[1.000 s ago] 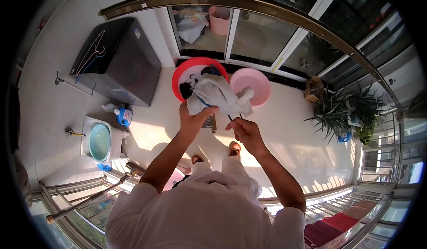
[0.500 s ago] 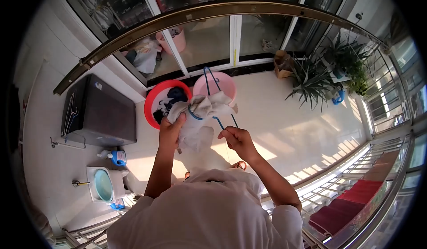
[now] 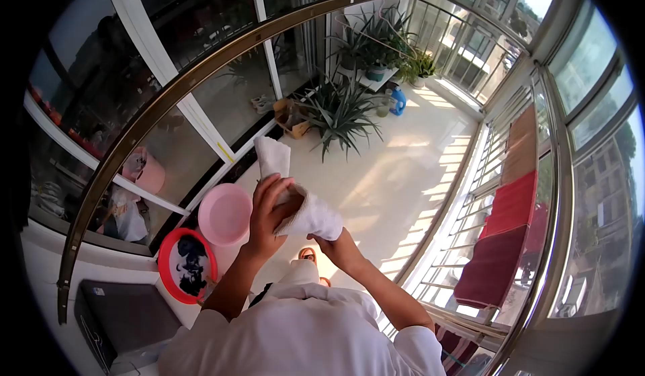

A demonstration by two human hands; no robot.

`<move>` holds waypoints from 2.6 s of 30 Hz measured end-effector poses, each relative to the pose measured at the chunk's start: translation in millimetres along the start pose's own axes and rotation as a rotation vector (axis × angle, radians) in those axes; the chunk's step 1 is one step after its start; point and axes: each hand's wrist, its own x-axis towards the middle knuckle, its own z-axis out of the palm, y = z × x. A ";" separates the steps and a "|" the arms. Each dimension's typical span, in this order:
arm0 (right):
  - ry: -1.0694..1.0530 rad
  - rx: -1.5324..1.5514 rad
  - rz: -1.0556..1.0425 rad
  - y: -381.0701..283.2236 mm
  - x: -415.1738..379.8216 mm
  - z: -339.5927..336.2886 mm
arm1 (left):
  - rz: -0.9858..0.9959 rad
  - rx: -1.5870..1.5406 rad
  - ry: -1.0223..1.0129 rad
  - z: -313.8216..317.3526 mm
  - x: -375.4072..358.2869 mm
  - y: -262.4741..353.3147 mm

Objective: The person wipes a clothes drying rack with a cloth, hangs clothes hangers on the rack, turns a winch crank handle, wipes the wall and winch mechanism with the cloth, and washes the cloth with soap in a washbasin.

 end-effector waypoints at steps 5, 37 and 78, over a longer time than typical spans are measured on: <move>-0.048 -0.255 0.073 8.0 14.5 -60.2 | -0.254 -0.178 -0.147 111.9 52.2 -65.3; 0.715 -0.656 0.100 291.2 683.7 -654.8 | -0.806 -0.694 0.969 226.2 400.8 -363.6; 0.721 -0.652 -0.437 323.0 852.7 -656.4 | -0.893 -0.399 1.356 236.4 432.3 -294.8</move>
